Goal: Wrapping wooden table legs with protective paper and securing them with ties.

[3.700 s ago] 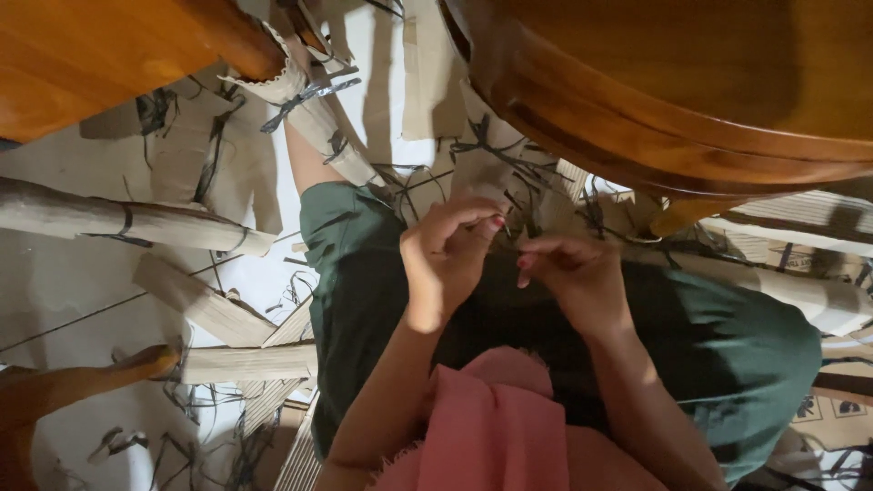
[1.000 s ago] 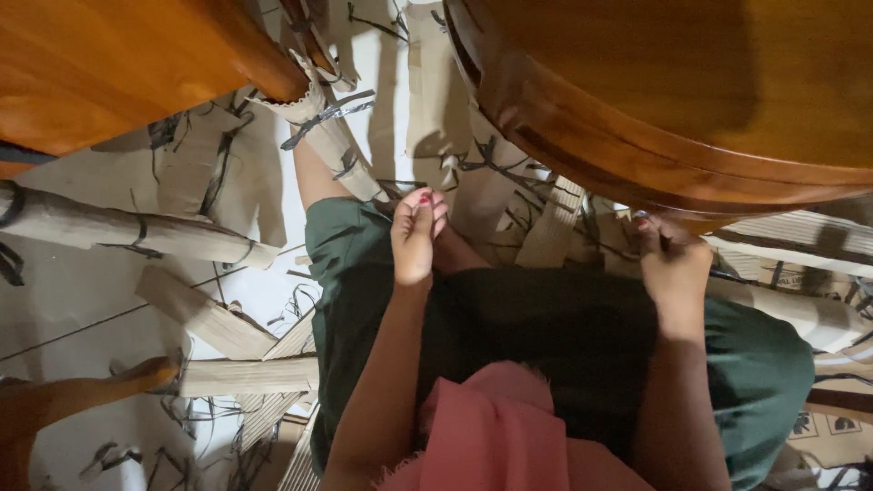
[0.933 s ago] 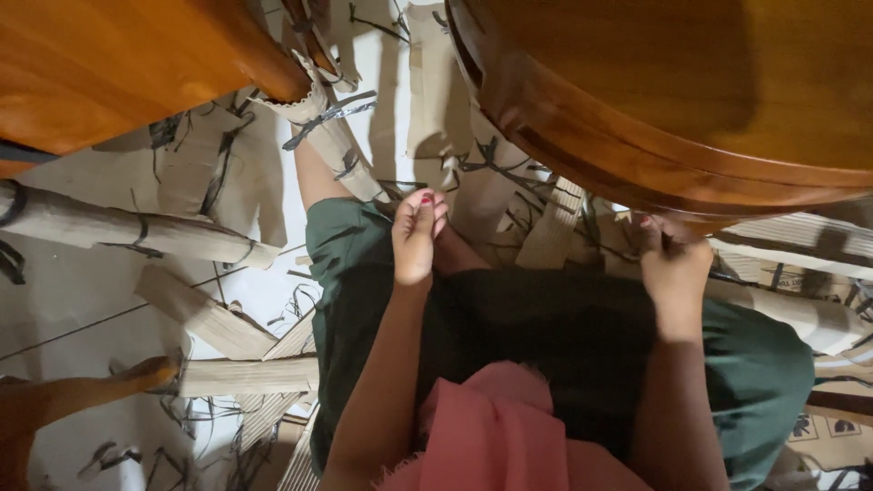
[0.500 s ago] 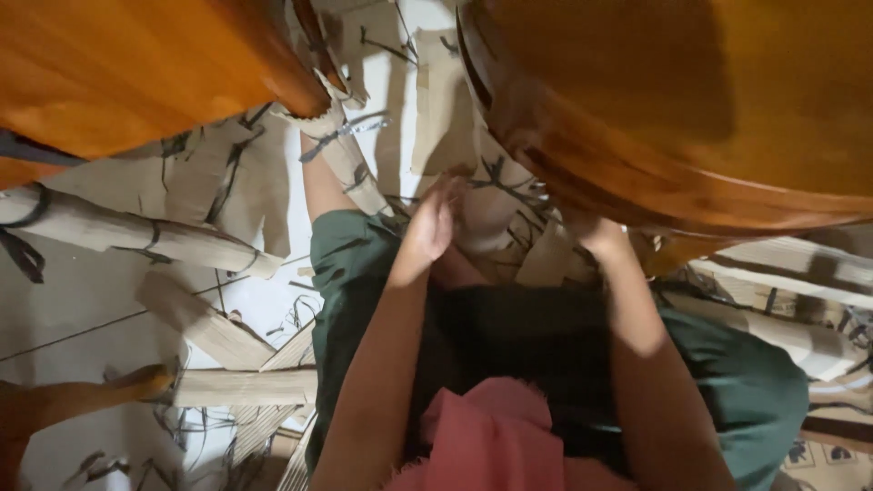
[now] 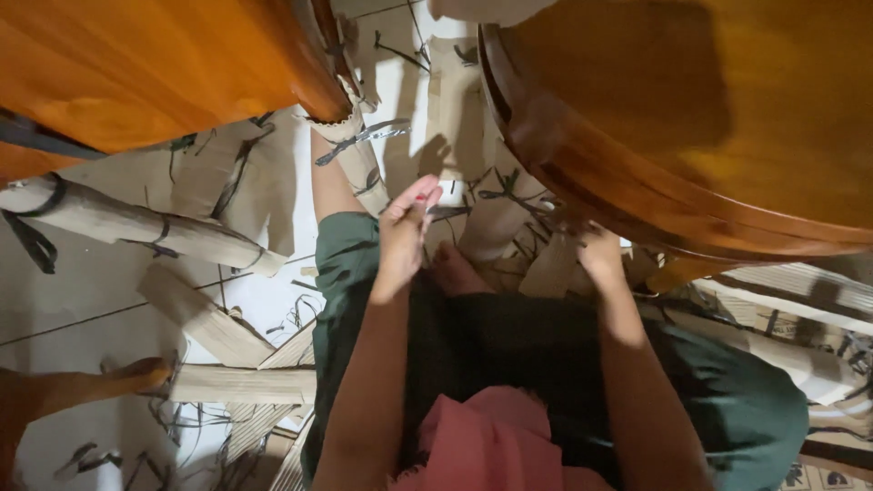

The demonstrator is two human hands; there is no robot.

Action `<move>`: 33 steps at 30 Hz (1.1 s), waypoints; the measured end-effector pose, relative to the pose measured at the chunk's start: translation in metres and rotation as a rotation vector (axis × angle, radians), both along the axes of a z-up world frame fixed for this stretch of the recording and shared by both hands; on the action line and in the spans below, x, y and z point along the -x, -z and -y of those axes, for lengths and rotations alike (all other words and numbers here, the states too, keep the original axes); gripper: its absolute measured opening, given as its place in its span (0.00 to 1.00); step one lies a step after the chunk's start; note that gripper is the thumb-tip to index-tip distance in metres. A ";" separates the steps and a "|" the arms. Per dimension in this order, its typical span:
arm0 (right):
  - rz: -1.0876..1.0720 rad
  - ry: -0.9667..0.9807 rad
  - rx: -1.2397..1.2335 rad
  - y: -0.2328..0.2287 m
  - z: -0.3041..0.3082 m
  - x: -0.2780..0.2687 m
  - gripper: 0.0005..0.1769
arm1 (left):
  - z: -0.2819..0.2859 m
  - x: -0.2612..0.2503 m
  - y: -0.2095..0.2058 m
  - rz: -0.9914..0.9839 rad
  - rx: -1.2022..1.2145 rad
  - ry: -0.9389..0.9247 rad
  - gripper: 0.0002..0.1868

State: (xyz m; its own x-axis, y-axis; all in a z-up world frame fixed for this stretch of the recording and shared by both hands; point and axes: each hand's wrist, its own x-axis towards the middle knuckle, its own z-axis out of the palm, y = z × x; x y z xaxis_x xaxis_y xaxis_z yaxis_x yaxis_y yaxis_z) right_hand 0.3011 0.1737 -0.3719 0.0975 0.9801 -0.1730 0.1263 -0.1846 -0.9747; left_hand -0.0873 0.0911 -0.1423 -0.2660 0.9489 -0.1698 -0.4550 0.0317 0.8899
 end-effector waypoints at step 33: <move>0.260 -0.390 -0.545 -0.211 0.178 0.179 0.06 | 0.004 -0.063 0.179 -1.532 -0.595 0.439 0.20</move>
